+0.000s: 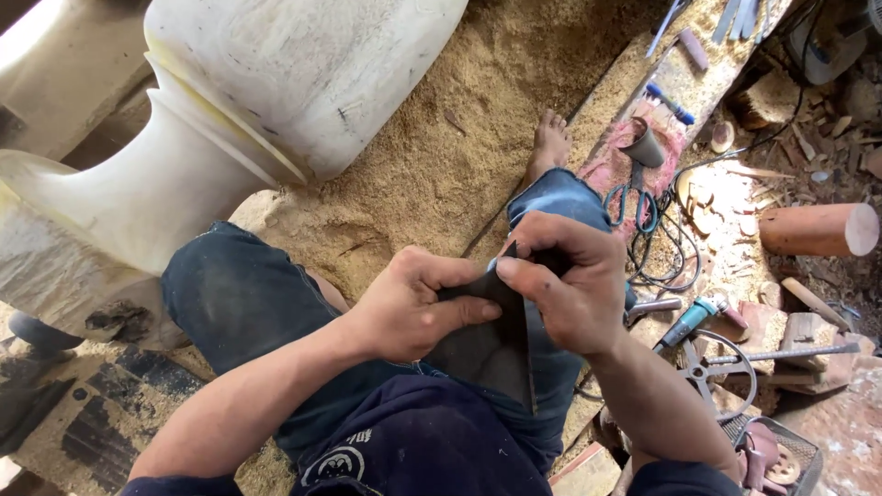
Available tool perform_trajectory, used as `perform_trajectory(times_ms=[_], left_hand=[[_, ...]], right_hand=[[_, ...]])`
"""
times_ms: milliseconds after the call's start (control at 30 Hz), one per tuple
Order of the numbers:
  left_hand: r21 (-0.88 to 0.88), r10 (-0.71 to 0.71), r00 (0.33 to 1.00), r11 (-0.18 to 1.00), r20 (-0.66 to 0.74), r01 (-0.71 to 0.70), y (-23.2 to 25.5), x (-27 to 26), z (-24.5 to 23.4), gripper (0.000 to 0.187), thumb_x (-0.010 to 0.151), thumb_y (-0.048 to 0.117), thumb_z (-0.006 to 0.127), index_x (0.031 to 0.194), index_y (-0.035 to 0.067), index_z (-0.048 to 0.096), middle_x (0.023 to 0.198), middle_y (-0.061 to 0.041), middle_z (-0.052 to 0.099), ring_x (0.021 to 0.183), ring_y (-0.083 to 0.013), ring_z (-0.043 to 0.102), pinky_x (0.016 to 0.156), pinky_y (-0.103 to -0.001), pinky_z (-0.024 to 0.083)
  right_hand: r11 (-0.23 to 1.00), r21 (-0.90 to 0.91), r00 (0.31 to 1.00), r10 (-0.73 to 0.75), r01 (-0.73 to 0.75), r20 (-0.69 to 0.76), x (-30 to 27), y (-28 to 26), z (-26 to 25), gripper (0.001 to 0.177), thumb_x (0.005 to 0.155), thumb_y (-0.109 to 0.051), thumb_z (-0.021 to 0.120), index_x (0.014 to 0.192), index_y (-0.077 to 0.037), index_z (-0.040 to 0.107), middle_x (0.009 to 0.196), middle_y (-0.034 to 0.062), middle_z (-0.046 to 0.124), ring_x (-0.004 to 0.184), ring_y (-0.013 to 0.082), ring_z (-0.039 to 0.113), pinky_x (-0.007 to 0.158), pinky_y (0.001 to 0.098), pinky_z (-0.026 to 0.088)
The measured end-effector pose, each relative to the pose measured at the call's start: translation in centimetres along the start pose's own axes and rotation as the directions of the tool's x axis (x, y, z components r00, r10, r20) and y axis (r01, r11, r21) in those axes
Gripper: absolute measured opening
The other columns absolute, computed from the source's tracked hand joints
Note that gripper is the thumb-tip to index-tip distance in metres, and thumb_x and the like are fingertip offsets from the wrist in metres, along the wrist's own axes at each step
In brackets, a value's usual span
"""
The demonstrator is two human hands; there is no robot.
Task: Adjusting sandpaper by folding it, applying glue from a bottle, and then using it to sand a large wooden turned object on a lathe.
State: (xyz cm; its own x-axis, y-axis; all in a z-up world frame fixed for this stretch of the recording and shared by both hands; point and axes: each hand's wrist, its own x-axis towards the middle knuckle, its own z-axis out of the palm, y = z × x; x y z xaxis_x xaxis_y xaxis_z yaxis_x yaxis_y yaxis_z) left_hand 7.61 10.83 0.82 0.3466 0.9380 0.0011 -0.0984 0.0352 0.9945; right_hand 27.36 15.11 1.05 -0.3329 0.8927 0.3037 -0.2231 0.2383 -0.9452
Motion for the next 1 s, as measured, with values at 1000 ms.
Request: perform_trajectory(times_ms=[1000], left_hand=[[-0.216, -0.191, 0.96, 0.948, 0.205, 0.234, -4.7, -1.0, -0.5, 0.01, 0.084, 0.008, 0.085, 0.08, 0.002, 0.077, 0.056, -0.006, 0.064, 0.056, -0.0053, 0.057, 0.045, -0.02, 0.045]], right_hand=[[0.802, 0.433, 0.871, 0.207, -0.412, 0.445, 0.7, 3.9, -3.8, 0.012, 0.09, 0.008, 0.069, 0.09, 0.02, 0.069, 0.076, 0.0298, 0.069, 0.056, 0.0316, 0.075, 0.051, 0.0405, 0.064]])
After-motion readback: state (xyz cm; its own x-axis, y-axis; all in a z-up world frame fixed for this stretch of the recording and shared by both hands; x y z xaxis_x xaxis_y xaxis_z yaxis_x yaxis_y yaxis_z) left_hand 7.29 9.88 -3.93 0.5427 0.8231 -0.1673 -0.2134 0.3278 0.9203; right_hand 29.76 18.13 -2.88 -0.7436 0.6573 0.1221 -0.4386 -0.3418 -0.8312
